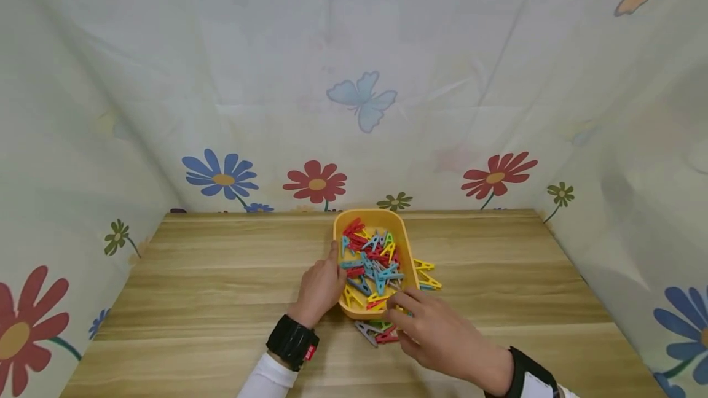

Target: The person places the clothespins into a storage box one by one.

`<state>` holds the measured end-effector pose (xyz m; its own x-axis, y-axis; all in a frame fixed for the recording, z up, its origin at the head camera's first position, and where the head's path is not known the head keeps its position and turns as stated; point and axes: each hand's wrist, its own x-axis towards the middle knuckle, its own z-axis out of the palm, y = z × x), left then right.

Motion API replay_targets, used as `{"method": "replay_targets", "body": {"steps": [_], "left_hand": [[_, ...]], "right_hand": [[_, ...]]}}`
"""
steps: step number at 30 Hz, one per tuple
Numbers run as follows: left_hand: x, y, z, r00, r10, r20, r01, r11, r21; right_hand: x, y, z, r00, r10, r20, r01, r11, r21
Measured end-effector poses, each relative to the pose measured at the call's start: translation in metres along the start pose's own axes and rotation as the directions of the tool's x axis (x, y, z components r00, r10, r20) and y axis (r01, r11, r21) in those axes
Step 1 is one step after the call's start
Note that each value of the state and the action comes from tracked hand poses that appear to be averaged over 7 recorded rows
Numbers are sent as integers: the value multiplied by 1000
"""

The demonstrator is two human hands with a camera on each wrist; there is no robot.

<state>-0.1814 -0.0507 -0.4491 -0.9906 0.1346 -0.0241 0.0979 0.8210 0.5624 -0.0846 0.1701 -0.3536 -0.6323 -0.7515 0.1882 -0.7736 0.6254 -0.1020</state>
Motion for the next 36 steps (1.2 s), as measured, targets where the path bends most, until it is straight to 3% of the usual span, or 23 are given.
{"method": "replay_targets", "body": {"steps": [7, 13, 23, 36], "left_hand": [[0, 0, -1, 1000, -11, 19, 12, 1000, -12], [0, -1, -1, 1000, -13, 19, 13, 1000, -9], [1, -1, 0, 1000, 12, -4, -12, 1000, 7], [-1, -2, 2, 1000, -4, 9, 4, 1000, 2]], "right_hand": [[17, 15, -9, 996, 11, -87, -11, 1000, -2], [34, 31, -5, 997, 41, -63, -39, 999, 27], [59, 55, 3, 992, 79, -94, -73, 995, 62], [74, 63, 9, 986, 146, -81, -142, 988, 62]]}}
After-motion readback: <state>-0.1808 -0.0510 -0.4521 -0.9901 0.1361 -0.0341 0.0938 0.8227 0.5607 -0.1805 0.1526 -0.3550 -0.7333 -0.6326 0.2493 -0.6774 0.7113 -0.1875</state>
